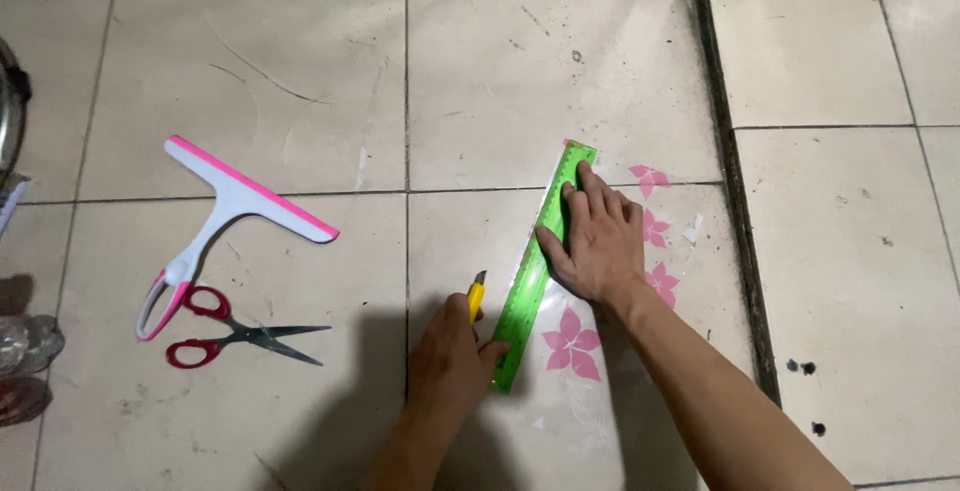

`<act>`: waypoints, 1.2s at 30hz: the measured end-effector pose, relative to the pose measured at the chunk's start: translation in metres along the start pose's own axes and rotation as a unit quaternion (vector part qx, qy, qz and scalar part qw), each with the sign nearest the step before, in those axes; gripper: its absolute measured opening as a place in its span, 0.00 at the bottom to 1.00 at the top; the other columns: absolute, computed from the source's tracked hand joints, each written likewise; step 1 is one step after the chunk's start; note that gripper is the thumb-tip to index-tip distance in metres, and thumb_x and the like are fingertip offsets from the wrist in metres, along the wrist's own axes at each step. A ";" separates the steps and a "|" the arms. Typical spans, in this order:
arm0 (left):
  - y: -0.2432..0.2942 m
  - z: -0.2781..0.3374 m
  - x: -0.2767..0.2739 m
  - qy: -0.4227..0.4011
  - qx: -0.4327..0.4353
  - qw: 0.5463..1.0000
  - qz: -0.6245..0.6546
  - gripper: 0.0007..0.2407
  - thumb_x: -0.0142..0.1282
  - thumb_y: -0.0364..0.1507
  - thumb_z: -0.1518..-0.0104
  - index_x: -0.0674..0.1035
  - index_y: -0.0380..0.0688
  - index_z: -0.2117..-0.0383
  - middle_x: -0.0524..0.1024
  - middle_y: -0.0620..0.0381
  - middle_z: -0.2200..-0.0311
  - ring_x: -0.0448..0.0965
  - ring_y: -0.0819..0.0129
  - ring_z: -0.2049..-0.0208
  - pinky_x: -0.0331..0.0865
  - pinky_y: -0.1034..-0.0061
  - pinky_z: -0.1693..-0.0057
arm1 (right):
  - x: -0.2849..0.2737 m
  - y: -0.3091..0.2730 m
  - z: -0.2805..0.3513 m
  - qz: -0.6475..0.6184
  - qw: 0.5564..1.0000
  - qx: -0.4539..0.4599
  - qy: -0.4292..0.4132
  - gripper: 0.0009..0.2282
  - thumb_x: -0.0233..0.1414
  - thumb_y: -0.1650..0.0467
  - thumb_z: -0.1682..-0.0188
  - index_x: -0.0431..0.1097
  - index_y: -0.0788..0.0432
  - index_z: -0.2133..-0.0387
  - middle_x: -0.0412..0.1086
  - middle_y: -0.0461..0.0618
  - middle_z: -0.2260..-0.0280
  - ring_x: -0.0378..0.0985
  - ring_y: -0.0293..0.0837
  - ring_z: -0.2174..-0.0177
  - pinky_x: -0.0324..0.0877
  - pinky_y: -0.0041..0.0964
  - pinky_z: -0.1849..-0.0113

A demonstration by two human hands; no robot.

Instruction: Measuring, cutting, and applying decorative floral film to a window pane.

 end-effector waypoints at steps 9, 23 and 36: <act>-0.022 0.027 -0.001 0.062 0.070 0.987 0.127 0.19 0.68 0.33 0.51 0.72 0.46 0.56 0.77 0.59 0.64 0.79 0.65 0.66 0.75 0.69 0.60 | 0.002 -0.021 0.053 -0.023 1.000 0.004 0.004 0.36 0.31 0.48 0.45 0.56 0.67 0.37 0.45 0.67 0.30 0.40 0.64 0.31 0.33 0.61 0.35; -0.016 0.027 0.004 -0.009 0.072 0.996 0.042 0.21 0.71 0.41 0.52 0.73 0.47 0.58 0.73 0.58 0.64 0.76 0.62 0.65 0.72 0.66 0.58 | -0.003 -0.031 0.067 0.016 0.998 -0.063 0.025 0.41 0.31 0.45 0.47 0.60 0.74 0.43 0.53 0.75 0.36 0.44 0.68 0.32 0.34 0.64 0.34; -0.011 0.027 0.011 -0.061 0.033 0.998 0.012 0.29 0.77 0.35 0.57 0.69 0.49 0.51 0.70 0.57 0.56 0.76 0.60 0.59 0.72 0.62 0.53 | -0.001 -0.028 0.059 -0.035 0.998 -0.053 -0.007 0.37 0.28 0.49 0.44 0.43 0.68 0.31 0.44 0.67 0.30 0.42 0.58 0.31 0.33 0.56 0.33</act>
Point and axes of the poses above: each hand's wrist, its own z-axis away from the middle knuckle, its own x-axis out of the palm, y = z × x, the point moved 10 cm from there along -z, towards the middle knuckle
